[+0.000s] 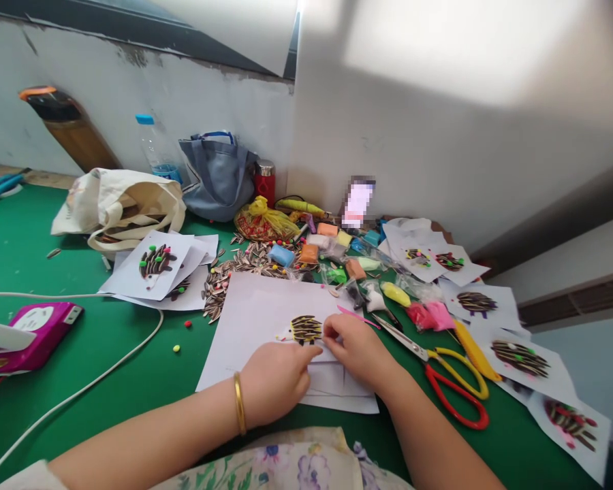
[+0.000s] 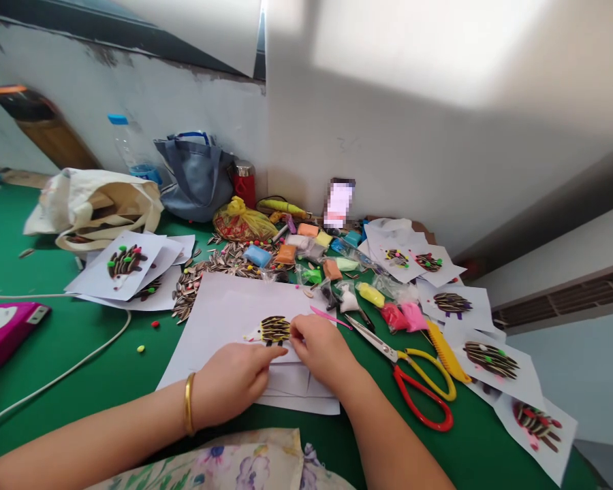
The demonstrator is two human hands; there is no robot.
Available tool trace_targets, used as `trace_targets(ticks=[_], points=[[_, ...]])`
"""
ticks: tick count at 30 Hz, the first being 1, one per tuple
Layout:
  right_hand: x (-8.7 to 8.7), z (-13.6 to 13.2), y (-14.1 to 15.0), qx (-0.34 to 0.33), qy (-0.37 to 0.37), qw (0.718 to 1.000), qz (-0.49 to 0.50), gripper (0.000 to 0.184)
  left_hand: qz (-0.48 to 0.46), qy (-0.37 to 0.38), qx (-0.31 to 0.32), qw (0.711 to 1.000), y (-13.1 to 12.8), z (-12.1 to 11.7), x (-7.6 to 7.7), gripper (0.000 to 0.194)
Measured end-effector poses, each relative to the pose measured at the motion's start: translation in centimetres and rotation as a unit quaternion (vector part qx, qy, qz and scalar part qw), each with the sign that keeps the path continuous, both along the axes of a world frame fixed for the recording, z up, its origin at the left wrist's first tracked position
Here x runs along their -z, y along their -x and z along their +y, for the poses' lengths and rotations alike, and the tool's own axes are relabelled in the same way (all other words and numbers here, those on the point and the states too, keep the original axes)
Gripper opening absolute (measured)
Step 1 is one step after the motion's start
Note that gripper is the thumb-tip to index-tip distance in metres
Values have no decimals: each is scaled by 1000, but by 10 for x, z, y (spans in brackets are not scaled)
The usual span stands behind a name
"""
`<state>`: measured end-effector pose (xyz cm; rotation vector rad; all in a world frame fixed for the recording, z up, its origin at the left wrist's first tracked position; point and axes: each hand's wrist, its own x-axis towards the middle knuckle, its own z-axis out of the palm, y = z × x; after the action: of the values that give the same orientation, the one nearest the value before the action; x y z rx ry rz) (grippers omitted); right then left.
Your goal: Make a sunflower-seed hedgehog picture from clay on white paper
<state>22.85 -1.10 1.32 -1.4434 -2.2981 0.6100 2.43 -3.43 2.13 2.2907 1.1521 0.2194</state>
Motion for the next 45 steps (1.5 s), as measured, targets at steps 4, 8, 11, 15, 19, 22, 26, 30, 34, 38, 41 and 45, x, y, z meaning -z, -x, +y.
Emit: trace_targets(ticks=[4, 8, 11, 15, 19, 22, 26, 30, 34, 38, 41, 45], points=[[1, 0, -1, -4, -6, 1000, -5, 12, 103, -56, 50, 992, -6, -13, 6, 55], [1, 1, -1, 0, -9, 1000, -10, 13, 112, -78, 43, 990, -7, -13, 11, 59], [0, 1, 0, 3, -7, 1000, -14, 13, 120, -83, 31, 989, -7, -14, 13, 59], [1, 2, 1, 6, -1, 1000, -19, 12, 130, -91, 32, 987, -8, -14, 14, 62], [2, 2, 1, 7, -5, 1000, -21, 12, 141, -103, 34, 984, -9, -14, 16, 63], [2, 2, 2, 7, -10, 1000, -22, 13, 146, -102, 30, 984, -9, -14, 19, 63], [2, 2, 2, -7, -25, 1000, -13, 14, 147, -104, 26, 983, -9, -14, 21, 63], [4, 1, 1, -23, -35, 999, 3, 16, 151, -106, 30, 982, -9, -14, 21, 63], [8, 2, 0, -31, -44, 999, -4, 14, 149, -104, 37, 983, -9, -14, 19, 62], [9, 3, 1, -33, -44, 998, -8, 14, 149, -103, 41, 982, -9, -14, 19, 61], [9, 3, 1, -34, -47, 998, -8, 14, 151, -106, 42, 982, -9, -14, 19, 61], [10, 2, 2, -37, -57, 998, -18, 13, 153, -109, 41, 981, -9, -14, 18, 61]])
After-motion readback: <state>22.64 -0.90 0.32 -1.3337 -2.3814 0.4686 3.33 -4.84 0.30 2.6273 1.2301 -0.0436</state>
